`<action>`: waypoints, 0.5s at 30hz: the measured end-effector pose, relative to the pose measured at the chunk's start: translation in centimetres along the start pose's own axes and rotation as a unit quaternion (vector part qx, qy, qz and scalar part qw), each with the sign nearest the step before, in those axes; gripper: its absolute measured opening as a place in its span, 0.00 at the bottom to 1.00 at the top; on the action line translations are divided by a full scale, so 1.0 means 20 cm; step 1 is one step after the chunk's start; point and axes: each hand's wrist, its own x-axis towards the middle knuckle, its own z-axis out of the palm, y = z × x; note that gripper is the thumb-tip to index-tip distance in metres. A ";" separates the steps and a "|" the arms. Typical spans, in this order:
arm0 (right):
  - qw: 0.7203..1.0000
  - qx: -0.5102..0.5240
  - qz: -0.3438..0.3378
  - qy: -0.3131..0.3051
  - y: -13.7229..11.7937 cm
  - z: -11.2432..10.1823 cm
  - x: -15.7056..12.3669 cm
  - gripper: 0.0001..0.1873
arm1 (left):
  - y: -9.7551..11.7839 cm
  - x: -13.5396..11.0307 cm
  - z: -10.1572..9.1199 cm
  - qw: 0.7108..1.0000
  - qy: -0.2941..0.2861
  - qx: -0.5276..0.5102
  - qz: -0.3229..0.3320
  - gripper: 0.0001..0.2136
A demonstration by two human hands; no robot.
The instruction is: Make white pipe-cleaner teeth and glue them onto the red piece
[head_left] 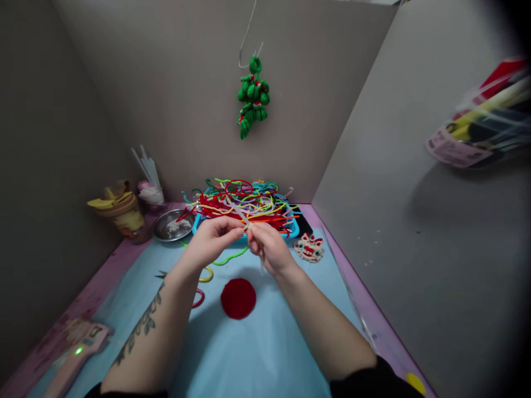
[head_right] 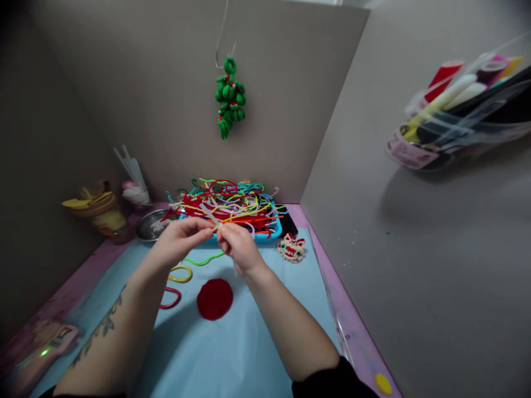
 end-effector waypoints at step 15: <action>0.631 -0.671 -0.339 0.190 0.09 -0.05 -0.01 0.12 | -0.04 0.02 0.06 0.996 0.037 -0.065 -0.039 0.12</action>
